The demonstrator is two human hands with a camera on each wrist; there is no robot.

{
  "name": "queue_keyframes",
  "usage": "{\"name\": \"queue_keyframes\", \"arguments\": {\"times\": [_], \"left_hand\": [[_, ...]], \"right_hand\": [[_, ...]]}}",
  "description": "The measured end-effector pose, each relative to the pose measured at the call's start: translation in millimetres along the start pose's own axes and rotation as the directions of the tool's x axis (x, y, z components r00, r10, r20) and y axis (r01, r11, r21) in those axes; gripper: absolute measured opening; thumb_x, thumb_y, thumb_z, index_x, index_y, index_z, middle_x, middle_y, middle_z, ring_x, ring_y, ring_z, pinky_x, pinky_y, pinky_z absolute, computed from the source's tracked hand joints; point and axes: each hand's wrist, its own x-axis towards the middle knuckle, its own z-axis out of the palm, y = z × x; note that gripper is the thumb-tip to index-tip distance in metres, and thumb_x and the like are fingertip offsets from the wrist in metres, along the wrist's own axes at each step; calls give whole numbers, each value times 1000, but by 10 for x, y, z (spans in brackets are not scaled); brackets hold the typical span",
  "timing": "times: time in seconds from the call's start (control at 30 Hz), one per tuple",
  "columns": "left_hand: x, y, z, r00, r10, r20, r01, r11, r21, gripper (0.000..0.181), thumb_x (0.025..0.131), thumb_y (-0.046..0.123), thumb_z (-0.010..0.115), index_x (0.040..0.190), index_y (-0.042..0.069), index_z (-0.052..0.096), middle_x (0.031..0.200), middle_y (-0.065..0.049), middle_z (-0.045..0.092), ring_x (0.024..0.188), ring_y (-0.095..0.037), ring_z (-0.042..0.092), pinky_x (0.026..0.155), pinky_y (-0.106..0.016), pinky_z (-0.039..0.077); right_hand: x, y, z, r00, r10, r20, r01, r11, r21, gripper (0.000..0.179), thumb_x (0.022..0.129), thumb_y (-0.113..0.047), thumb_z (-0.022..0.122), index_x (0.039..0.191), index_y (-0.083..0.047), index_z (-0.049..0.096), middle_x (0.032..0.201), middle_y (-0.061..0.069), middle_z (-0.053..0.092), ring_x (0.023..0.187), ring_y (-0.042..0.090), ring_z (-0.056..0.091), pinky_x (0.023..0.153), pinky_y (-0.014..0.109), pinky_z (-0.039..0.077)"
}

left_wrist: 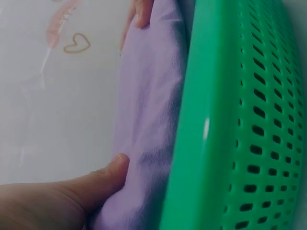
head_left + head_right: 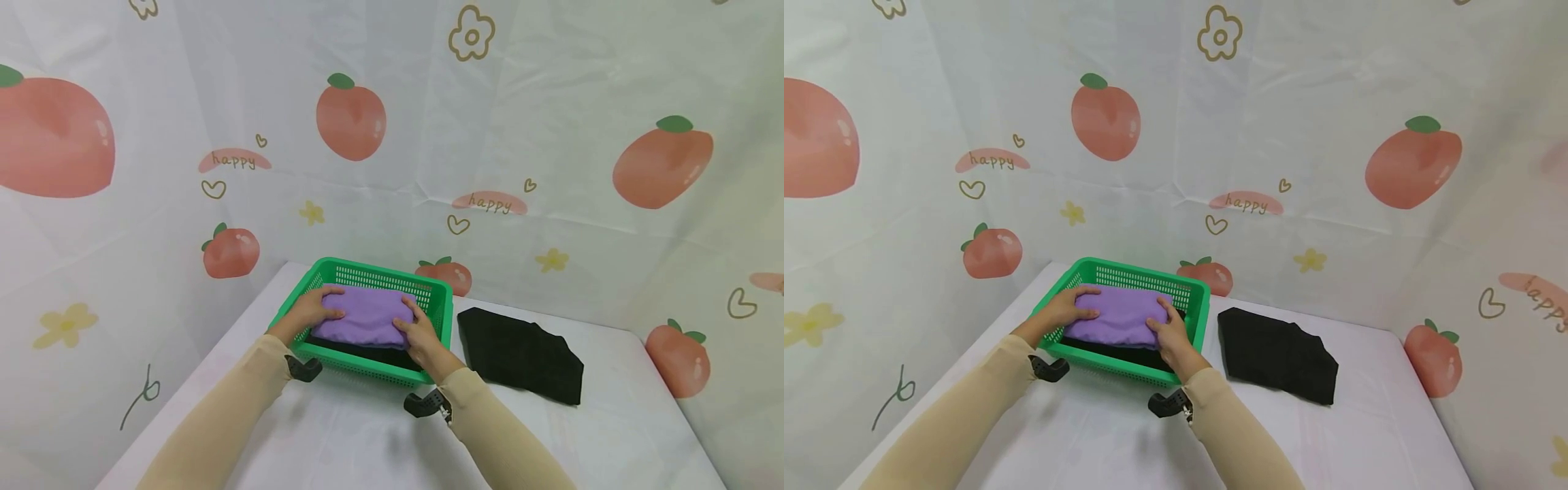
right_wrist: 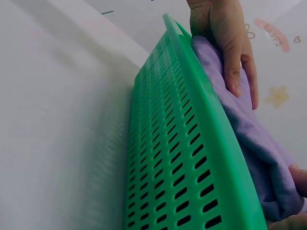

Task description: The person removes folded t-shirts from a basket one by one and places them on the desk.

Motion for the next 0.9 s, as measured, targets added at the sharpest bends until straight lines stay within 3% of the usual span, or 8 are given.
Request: {"name": "queue_keyframes", "arguments": {"times": [0.17, 0.43, 0.63, 0.9], "left_hand": [[-28, 52, -38, 999, -28, -30, 29, 999, 25, 56, 88, 21, 75, 140, 11, 55, 147, -26, 45, 135, -47, 40, 108, -58, 35], [-86, 148, -70, 999, -19, -40, 20, 1000, 12, 57, 88, 21, 75, 140, 11, 55, 147, -26, 45, 136, -46, 39, 108, -58, 35], [-125, 220, -37, 1000, 16, -13, -17, 995, -102, 55, 89, 16, 74, 139, 6, 53, 146, -30, 43, 135, -47, 39, 108, -57, 35], [-192, 299, 45, 998, -28, 56, 42, 967, -251, 51, 93, 15, 68, 141, 9, 52, 154, -27, 33, 142, -44, 30, 112, -58, 29]], "right_hand": [[-28, -37, 3, 1000, -6, 9, 6, 1000, 3, 62, 100, 3, 50, 155, -16, 31, 161, 22, 17, 139, 42, 37, 103, 49, 45], [-102, -102, -41, 999, -27, 24, 27, 1000, 0, 60, 99, 3, 51, 154, -14, 32, 161, 22, 18, 139, 40, 36, 102, 47, 46], [-139, -135, -146, 998, -45, 33, 44, 999, 3, 61, 99, 4, 51, 154, -13, 32, 159, 24, 21, 137, 41, 38, 97, 44, 49], [-244, -192, -296, 998, -28, 58, 29, 999, -24, 65, 97, 3, 55, 155, -16, 31, 157, 24, 26, 124, 33, 51, 79, 29, 54]]}}
